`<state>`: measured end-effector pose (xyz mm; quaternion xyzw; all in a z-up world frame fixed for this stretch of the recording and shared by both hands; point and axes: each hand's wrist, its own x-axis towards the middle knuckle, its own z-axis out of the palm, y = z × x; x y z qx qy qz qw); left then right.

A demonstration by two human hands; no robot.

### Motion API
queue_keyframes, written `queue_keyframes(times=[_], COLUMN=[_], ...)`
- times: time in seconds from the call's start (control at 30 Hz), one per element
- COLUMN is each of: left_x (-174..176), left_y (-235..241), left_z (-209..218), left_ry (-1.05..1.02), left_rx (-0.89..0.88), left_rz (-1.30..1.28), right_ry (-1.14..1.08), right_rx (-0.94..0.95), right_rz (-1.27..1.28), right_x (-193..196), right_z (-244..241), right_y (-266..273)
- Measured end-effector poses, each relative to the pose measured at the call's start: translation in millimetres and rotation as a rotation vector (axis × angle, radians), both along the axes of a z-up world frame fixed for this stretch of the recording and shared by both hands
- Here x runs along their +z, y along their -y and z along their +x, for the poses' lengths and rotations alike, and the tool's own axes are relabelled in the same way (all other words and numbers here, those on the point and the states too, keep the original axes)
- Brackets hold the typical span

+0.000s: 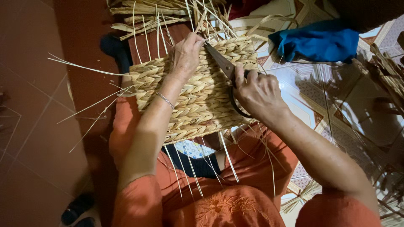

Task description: The person trims excess palm fibers from a woven basket using scissors. They rotate the basket to access different edges and cut protruding strands flush with the frame.

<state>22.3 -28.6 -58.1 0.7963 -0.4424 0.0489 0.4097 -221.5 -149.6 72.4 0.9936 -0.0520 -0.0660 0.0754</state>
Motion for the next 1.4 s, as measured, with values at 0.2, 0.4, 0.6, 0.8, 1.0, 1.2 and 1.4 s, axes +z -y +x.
queue_keyframes(times=[0.2,0.4,0.6,0.8,1.0,1.2,1.4], left_x=[15,61,88,104,123,118,112], left_y=[-5,-32,-75,-165,-261,-326,-338], left_z=[6,13,5,-3,-37,-69,-84], left_ry=[-0.377,-1.229,-1.336,-1.09,-0.866,-0.69,-0.222], left_rx=[0.079,0.039,-0.032,0.032,0.244,0.378,0.486], left_rz=[-0.002,-0.361,-0.558,-0.509,-0.299,-0.084,0.181], right_ry=[0.32,0.357,0.433,0.75,0.849,0.966,1.016], right_rx=[0.109,-0.144,-0.679,-0.57,-0.678,-0.759,-0.75], right_rz=[0.048,0.375,1.023,1.374,1.376,1.407,1.432], right_x=[-24,-3,0,-36,-54,-76,-95], right_z=[-37,-82,-124,-175,-218,-253,-296], right_y=[-11,-9,22,54,58,58,45])
